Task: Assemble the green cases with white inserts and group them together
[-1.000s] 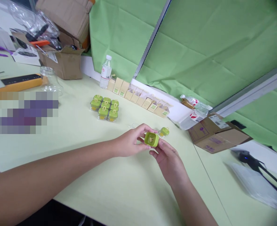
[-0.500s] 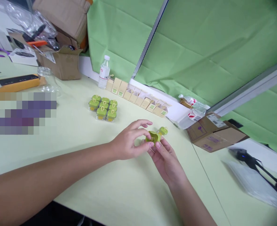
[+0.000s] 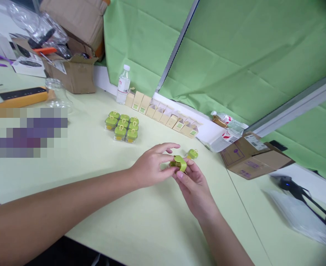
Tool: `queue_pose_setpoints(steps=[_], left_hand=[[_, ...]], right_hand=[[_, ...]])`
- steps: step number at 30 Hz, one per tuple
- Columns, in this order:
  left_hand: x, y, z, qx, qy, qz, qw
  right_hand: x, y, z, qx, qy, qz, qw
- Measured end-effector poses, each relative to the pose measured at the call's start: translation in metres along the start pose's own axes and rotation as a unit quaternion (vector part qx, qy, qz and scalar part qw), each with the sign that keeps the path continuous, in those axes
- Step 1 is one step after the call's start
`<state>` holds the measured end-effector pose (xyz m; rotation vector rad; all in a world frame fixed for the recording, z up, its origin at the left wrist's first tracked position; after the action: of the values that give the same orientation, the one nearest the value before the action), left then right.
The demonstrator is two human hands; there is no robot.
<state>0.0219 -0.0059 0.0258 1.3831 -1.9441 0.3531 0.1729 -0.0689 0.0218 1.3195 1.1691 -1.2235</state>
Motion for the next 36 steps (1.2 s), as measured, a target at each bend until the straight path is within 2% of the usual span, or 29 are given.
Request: queue_pose_setpoints(steps=[5,13,15,18,21,23,27,29,36], left_hand=[[0.0,0.0,-0.002,-0.012,0.011,0.019,1.0],[0.008,0.003,-0.001,-0.065,-0.018,0.039,0.997],[0.007,0.008,-0.003,-0.06,-0.017,0.039,0.997],[0.0,0.017,-0.008,-0.05,0.0,0.01,0.999],[-0.012,0.027,-0.012,-0.064,0.019,-0.05,0.997],[-0.02,0.033,-0.013,-0.099,0.034,-0.097,0.99],[-0.03,0.045,-0.013,-0.184,0.067,-0.157,0.968],[-0.032,0.049,-0.012,-0.209,0.078,-0.169,0.96],[-0.046,0.052,-0.007,-0.251,0.112,-0.219,0.936]], right_hand=[[0.002,-0.001,0.003,0.001,-0.004,0.038,0.999],[0.001,0.001,0.006,-0.024,-0.004,0.08,0.997],[0.002,0.005,0.004,-0.013,-0.001,0.091,0.996],[0.002,0.01,0.001,0.037,0.037,0.138,0.989],[0.002,0.009,0.002,0.072,0.101,0.223,0.967],[0.002,0.006,0.004,0.072,0.134,0.301,0.941],[0.005,0.0,0.007,0.034,0.164,0.451,0.877],[0.006,-0.001,0.006,0.006,0.174,0.486,0.856],[0.012,-0.001,0.003,-0.045,0.19,0.474,0.859]])
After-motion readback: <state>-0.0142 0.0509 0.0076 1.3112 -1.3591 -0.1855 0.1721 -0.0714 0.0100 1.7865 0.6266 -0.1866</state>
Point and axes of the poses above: each hand's wrist, its own z-axis away from the middle knuckle, its own y-axis out of the back of the hand, x = y × z, the point moved 3 cm from there along -z, towards the middle knuckle, and after that the axes turned 13 degrees about z, right-handed, at the moved point
